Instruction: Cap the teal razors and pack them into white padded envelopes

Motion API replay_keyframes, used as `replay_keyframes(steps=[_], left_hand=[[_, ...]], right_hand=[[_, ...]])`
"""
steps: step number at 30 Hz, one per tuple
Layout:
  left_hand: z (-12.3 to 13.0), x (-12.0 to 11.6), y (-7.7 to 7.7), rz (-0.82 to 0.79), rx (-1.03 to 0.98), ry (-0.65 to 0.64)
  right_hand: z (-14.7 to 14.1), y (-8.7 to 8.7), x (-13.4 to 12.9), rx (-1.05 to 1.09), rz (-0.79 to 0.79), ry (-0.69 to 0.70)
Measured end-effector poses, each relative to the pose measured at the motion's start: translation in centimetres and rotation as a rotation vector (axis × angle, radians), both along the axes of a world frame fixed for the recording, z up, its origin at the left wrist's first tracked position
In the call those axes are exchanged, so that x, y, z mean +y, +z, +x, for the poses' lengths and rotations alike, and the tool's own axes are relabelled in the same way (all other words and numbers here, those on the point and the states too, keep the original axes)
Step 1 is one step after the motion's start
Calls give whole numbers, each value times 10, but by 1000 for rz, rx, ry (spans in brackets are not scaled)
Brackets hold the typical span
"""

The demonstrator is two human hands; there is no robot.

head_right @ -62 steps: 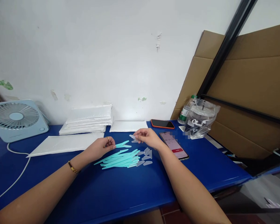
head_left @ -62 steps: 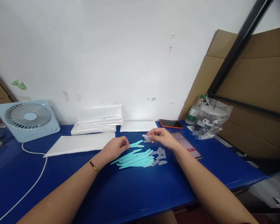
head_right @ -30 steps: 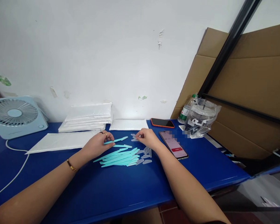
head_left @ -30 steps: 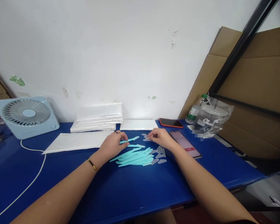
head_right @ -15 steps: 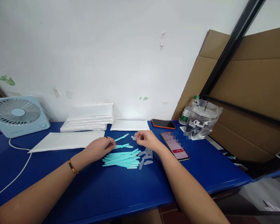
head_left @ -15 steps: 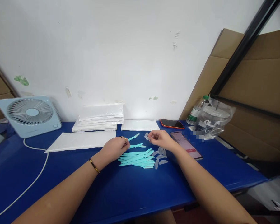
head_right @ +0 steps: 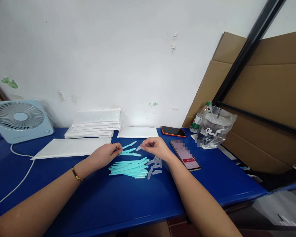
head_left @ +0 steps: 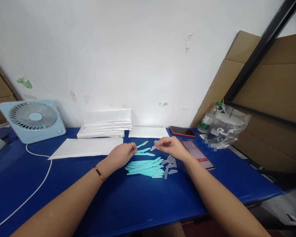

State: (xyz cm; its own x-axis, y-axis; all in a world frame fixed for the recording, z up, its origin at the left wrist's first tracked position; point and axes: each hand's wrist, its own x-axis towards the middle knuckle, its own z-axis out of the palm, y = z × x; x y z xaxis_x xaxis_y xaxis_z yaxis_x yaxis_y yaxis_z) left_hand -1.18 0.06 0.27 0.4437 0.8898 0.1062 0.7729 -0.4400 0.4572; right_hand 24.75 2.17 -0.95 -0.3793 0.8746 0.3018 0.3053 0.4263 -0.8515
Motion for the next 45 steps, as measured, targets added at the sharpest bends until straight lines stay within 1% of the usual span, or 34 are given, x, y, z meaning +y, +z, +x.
replay_keyframes(steps=[3, 6, 8, 10, 12, 16, 18, 20, 22, 24, 26, 28, 30, 31, 33, 35, 37, 41, 45], left_hand=[[2, -1, 1, -32, -46, -20], [5, 0, -2, -55, -76, -44], [6, 3, -8, -10, -74, -40], [5, 7, -14, 83, -74, -24], [3, 13, -21, 145, -70, -17], [0, 21, -28, 116, -12, -30], [0, 24, -29, 127, 1, -4], [1, 25, -29, 137, 2, 42], [3, 24, -27, 143, 4, 89], [4, 21, -23, 158, -4, 111], [5, 14, -17, 131, -36, 62], [6, 6, -11, 45, -64, -69], [9, -3, -6, -34, -51, -205], [10, -7, -5, -57, -34, -250], [13, -11, -6, -83, -15, -272], [15, -12, -8, -118, -25, -237], [15, -10, -9, -148, -46, -197], [12, -6, -7, -151, -102, -134], [6, 2, -8, -181, -193, -28]], right_hand=[[-7, -3, -1, 19, 20, 16], [-17, -8, -1, 12, 51, 46], [-22, -11, 0, -43, 77, 42], [-22, -13, 1, -120, 106, 9], [-18, -11, 3, -188, 135, -8], [7, -1, 7, -308, 120, 39], [20, 3, 10, -356, 122, -28], [30, 3, 14, -404, 153, -141], [33, -1, 18, -464, 188, -226], [29, -8, 23, -517, 213, -263], [22, -15, 27, -563, 234, -263], [14, -20, 31, -607, 240, -265], [10, -22, 32, -633, 226, -280], [9, -23, 33, -638, 218, -286], [9, -23, 33, -638, 223, -282], [11, -22, 32, -632, 243, -268], [14, -20, 31, -586, 227, -260], [21, -12, 26, -334, 88, -228], [27, 2, 18, -82, -38, -95]])
